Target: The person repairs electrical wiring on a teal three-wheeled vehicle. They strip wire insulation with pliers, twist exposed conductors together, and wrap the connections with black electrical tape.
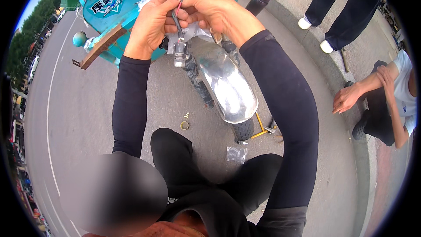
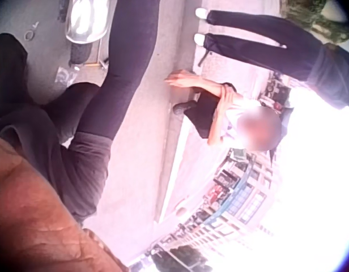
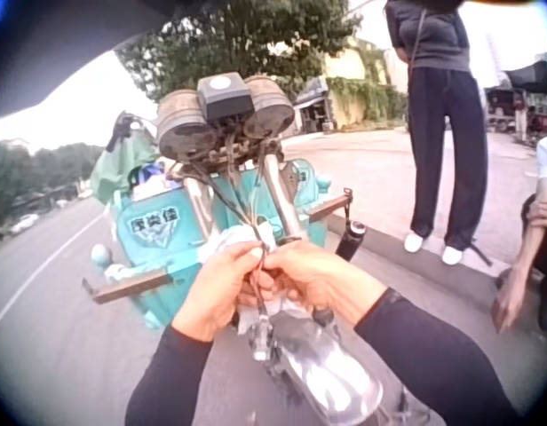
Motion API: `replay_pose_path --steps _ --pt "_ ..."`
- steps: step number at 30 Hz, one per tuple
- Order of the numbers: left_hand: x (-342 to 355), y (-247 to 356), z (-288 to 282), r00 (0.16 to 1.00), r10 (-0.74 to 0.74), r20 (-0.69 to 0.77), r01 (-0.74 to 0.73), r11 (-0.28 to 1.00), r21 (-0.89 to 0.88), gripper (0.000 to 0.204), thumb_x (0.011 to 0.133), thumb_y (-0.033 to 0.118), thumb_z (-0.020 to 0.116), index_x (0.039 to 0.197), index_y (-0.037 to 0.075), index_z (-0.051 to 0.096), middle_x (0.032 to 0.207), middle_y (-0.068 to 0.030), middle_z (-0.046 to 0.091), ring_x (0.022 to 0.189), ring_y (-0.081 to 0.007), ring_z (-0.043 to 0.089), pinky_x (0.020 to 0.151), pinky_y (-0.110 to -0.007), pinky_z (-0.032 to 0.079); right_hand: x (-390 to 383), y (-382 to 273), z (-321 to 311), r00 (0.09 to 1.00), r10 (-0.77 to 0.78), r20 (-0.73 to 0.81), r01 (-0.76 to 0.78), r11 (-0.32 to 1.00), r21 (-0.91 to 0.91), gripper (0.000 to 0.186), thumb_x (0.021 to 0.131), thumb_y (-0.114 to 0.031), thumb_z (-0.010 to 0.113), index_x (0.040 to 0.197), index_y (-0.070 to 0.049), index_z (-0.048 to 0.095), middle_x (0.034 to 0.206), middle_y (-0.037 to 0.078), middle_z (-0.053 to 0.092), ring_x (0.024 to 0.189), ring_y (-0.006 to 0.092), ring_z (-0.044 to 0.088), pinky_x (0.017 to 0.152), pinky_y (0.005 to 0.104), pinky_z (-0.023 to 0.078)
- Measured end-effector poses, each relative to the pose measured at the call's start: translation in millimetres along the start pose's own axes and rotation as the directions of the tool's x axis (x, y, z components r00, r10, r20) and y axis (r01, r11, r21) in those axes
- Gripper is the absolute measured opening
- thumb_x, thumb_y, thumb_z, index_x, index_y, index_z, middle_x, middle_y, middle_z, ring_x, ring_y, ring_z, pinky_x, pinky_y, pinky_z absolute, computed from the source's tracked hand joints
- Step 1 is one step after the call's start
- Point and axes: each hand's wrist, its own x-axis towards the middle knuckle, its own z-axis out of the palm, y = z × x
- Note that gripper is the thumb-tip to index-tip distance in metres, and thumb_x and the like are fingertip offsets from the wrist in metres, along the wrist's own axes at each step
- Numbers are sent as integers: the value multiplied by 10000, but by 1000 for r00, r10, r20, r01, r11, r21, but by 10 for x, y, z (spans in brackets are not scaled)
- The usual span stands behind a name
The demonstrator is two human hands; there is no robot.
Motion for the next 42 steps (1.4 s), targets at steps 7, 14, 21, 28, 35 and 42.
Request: replay_pose_path --steps 7,14,21,28,35,42 --pt "-5 -60 117 972 151 -180 -126 982 141 297 982 239 625 1187 24 610 812 -62 724 627 -128 688 508 -211 490 -122 73 96 909 -334 -250 311 942 -126 274 944 -201 616 1123 -1 666 926 122 752 807 191 721 623 331 499" --pt "-28 -228 177 815 559 -151 -389 722 572 93 1005 93 541 1022 17 591 703 -110 713 572 -191 716 502 -305 525 7 182 132 584 -811 -38 409 335 -849 237 834 -217 713 1058 -151 747 836 68 753 793 315 719 727 427 570" --pt "-87 -285 151 859 493 -138 -382 797 467 200 1011 102 521 1148 -23 594 751 -54 702 647 -94 639 591 -263 497 -33 145 73 658 -749 -73 519 522 -677 213 862 -154 710 1045 -60 762 829 134 755 785 264 748 733 349 578" --pt "-73 -156 94 954 289 -85 -229 879 418 402 984 141 581 1298 -107 550 825 -64 721 674 -87 639 604 -221 473 -26 223 122 799 -496 -340 422 866 -269 244 933 -140 672 1063 62 715 857 99 769 783 166 745 691 297 560" --pt "-27 -103 -47 998 49 -41 -57 973 -225 395 996 141 525 1330 -67 558 888 -78 705 773 -142 691 700 -265 548 -136 221 118 968 -190 -163 183 981 -56 201 981 -172 603 1074 -9 676 881 60 762 816 131 746 548 258 402" --pt "-16 -219 -64 991 128 -35 -128 992 -10 344 1000 118 497 1283 -70 553 862 -71 707 705 -129 684 603 -252 532 -153 220 142 968 -215 -128 209 976 -59 161 961 -187 607 976 -51 691 860 8 732 793 106 718 566 261 396"
